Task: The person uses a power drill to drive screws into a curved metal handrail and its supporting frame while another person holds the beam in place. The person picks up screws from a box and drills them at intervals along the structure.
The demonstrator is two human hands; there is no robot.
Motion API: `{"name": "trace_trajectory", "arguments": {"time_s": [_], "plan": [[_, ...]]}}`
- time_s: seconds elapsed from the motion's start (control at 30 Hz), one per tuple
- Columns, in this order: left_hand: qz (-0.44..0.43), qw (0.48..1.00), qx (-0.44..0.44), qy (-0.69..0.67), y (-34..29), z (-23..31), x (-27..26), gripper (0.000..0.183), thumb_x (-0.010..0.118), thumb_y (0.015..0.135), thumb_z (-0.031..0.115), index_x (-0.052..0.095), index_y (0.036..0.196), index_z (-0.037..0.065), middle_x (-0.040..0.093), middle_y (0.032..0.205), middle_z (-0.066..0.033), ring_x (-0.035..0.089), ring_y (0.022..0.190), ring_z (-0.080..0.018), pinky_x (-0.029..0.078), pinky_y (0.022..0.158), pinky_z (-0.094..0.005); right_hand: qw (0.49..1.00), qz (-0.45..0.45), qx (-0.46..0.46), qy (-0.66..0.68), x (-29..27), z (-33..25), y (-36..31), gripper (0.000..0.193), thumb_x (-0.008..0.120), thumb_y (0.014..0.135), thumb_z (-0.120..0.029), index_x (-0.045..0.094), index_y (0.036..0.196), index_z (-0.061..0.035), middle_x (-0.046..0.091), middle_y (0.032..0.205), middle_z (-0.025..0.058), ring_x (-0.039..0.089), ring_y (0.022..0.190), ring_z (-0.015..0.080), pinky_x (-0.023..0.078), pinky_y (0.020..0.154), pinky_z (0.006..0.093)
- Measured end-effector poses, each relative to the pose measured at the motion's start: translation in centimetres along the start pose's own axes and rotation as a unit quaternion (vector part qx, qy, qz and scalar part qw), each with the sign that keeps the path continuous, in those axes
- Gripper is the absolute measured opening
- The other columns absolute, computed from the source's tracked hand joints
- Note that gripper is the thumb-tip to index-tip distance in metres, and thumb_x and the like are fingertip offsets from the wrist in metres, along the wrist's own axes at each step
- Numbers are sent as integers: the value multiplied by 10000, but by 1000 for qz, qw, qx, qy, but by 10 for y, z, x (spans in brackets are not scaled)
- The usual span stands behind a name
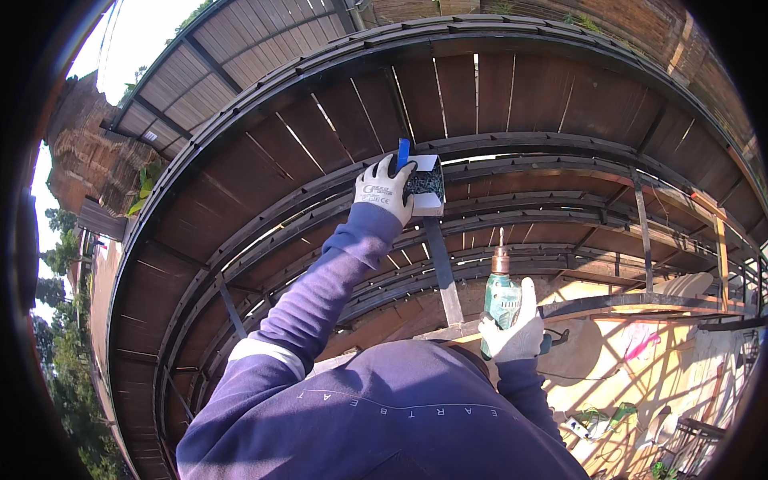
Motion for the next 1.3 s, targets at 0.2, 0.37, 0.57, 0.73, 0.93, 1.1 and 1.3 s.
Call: {"name": "trace_trajectory", "arguments": {"time_s": [0.2, 0.37, 0.57, 0.73, 0.93, 1.1, 1.3], "plan": [[110, 856, -342, -370, -34, -118, 92, 823, 796, 775, 320, 437, 1484, 110, 613, 1296, -231, 606, 1195, -369, 487, 1030, -425, 994, -51, 10, 94, 30, 23, -1, 993, 714, 661, 75, 245, 1536, 29, 446, 1428, 215, 536, 1244, 290, 473, 1038, 387], [104, 519, -264, -806, -19, -82, 156, 375, 789, 862, 231, 703, 1175, 45, 750, 1028, -88, 708, 926, -183, 559, 828, -334, 990, -57, -46, 116, 21, 86, 8, 990, 734, 725, -11, 198, 1557, 8, 398, 1487, 199, 455, 1352, 298, 364, 1148, 404], [86, 701, -349, -616, -45, -83, 173, 310, 728, 908, 264, 709, 1144, 63, 754, 984, -84, 720, 896, -205, 555, 806, -336, 988, -100, -49, 107, 30, 89, 19, 979, 743, 756, -7, 194, 1567, -21, 402, 1484, 176, 456, 1340, 283, 372, 1136, 390], [81, 811, -360, -453, -39, -70, 116, 318, 666, 851, 289, 730, 1097, 99, 721, 1019, -197, 689, 968, -373, 556, 853, -435, 992, -73, -45, 92, 22, 59, 3, 974, 738, 740, -1, 218, 1563, -21, 424, 1469, 173, 482, 1312, 283, 428, 1090, 393], [76, 801, -391, -447, -73, -115, 127, 302, 660, 854, 289, 739, 1067, 91, 722, 1024, -195, 692, 963, -372, 551, 855, -448, 978, -64, -183, 74, 24, 78, 22, 964, 800, 732, -119, 275, 1530, 11, 456, 1452, 196, 506, 1299, 303, 437, 1092, 413], [135, 817, -387, -406, -196, -156, 67, 303, 655, 873, 299, 735, 1048, 65, 728, 969, -195, 694, 914, -378, 549, 837, -442, 983, -66, -172, 26, 23, 90, 25, 919, 806, 749, -154, 316, 1504, 26, 476, 1438, 200, 527, 1279, 292, 442, 1086, 403], [222, 772, -480, -354, -359, -237, -19, 317, 706, 886, 280, 722, 1098, 44, 744, 967, -176, 727, 898, -314, 557, 806, -387, 980, -40, -169, -96, 17, 84, 25, 990, 844, 732, -232, 297, 1524, 1, 469, 1455, 194, 516, 1300, 298, 465, 1063, 400]]}}
Point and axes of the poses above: each hand's wrist, its own y-axis towards the middle knuckle, its own x-axis out of the palm, z = x × y, the point moved 8 cm from there along y, towards the middle knuckle
